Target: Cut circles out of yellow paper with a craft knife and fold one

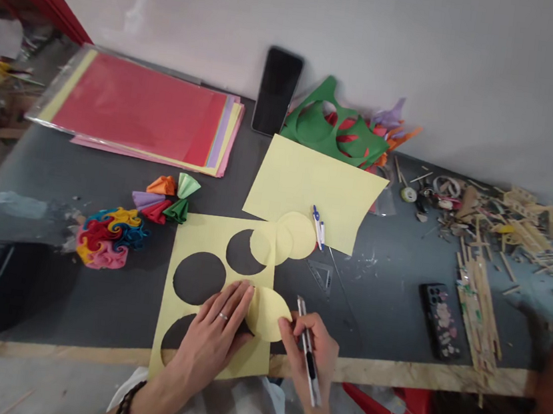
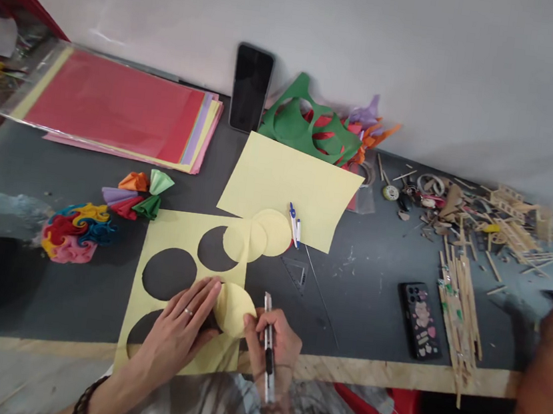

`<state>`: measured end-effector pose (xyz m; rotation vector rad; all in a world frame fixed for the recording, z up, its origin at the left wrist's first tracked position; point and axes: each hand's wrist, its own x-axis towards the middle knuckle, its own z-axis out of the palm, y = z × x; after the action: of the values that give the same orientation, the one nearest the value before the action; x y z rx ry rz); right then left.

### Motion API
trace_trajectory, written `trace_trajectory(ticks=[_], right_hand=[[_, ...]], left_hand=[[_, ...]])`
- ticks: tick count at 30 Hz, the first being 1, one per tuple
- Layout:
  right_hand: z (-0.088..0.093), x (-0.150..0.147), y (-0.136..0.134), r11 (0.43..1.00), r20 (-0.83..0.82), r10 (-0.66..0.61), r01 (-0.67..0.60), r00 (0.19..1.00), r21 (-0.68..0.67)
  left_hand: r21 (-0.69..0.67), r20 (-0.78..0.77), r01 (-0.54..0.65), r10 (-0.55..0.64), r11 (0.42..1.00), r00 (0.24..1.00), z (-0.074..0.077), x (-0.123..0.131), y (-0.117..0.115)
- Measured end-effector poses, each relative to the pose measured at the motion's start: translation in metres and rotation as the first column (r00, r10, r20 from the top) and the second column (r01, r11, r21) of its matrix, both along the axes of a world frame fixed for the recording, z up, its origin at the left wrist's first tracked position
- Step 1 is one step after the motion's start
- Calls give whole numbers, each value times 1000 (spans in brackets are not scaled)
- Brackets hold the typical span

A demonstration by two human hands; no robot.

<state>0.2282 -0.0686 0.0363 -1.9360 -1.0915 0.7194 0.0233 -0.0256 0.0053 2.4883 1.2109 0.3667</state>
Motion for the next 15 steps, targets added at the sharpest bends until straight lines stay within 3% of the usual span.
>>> trace_trajectory(ticks=[4, 8, 12, 15], right_hand=[[2, 35, 25, 993, -18, -117, 117, 993, -7], [-5, 61, 70, 981, 65, -153, 144, 986, 127], [-16, 73, 104, 986, 323, -121, 77, 939, 145], [-19, 68, 106, 980, 547, -88, -25, 833, 196]], left_hand=[[-21, 50, 19, -18, 1000, 999, 6, -1, -4], [-17, 80, 15, -14, 1000, 997, 10, -21, -4], [59, 22, -166, 164, 984, 986, 8, -62, 3], [175, -22, -312, 321, 934, 947, 7, -91, 10]])
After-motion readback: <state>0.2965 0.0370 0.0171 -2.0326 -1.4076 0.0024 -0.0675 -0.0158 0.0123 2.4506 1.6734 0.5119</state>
